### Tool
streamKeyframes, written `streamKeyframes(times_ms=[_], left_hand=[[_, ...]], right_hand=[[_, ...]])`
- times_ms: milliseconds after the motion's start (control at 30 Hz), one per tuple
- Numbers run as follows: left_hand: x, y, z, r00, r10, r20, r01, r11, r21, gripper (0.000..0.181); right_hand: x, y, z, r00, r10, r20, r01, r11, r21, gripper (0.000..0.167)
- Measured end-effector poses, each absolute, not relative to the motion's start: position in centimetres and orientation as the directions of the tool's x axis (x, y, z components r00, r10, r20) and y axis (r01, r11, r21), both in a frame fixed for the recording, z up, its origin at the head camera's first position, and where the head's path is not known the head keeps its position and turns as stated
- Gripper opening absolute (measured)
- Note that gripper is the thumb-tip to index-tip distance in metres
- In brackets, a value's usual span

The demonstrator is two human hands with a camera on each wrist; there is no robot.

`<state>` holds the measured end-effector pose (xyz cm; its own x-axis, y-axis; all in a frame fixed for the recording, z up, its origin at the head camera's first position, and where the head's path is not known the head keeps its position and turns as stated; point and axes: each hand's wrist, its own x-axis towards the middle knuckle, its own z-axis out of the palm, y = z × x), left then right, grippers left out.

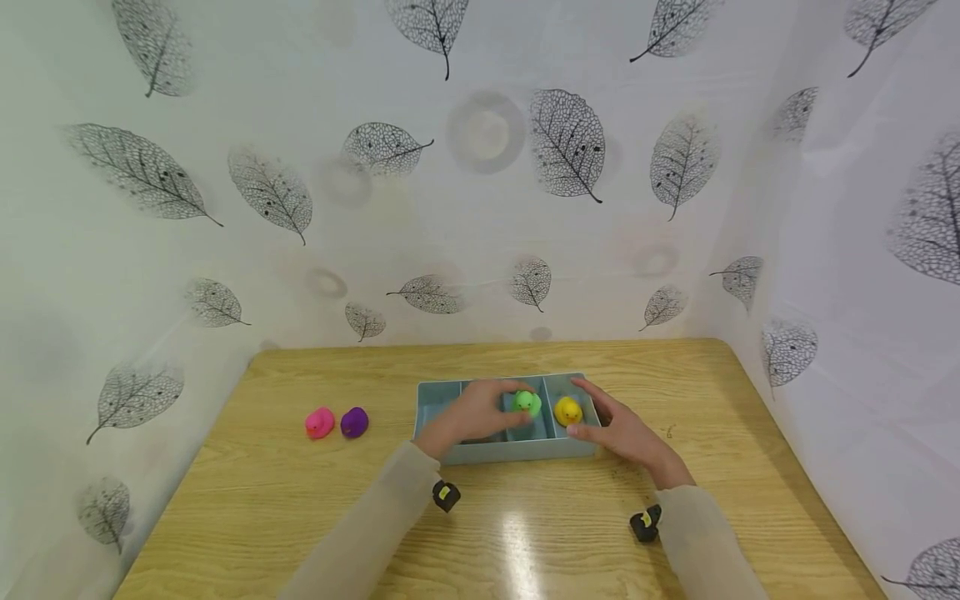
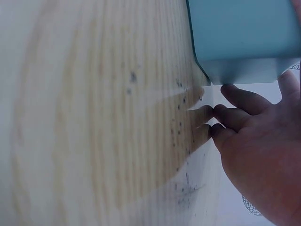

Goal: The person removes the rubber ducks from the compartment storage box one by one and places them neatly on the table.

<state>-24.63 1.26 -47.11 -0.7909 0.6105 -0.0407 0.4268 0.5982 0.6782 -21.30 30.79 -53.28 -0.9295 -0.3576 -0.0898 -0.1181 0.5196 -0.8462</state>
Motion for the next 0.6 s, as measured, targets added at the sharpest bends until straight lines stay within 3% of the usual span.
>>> streamKeyframes(times_ms=[600], left_hand=[[-24.3,-1.8,-46.9,-0.746,0.658,0.105,0.501,0.451,0.739,0.034]], right_hand=[[-21.3,30.9,-53.2,-0.93,-0.358,-0.08,-0.129,0.524,-0.842,0.084]])
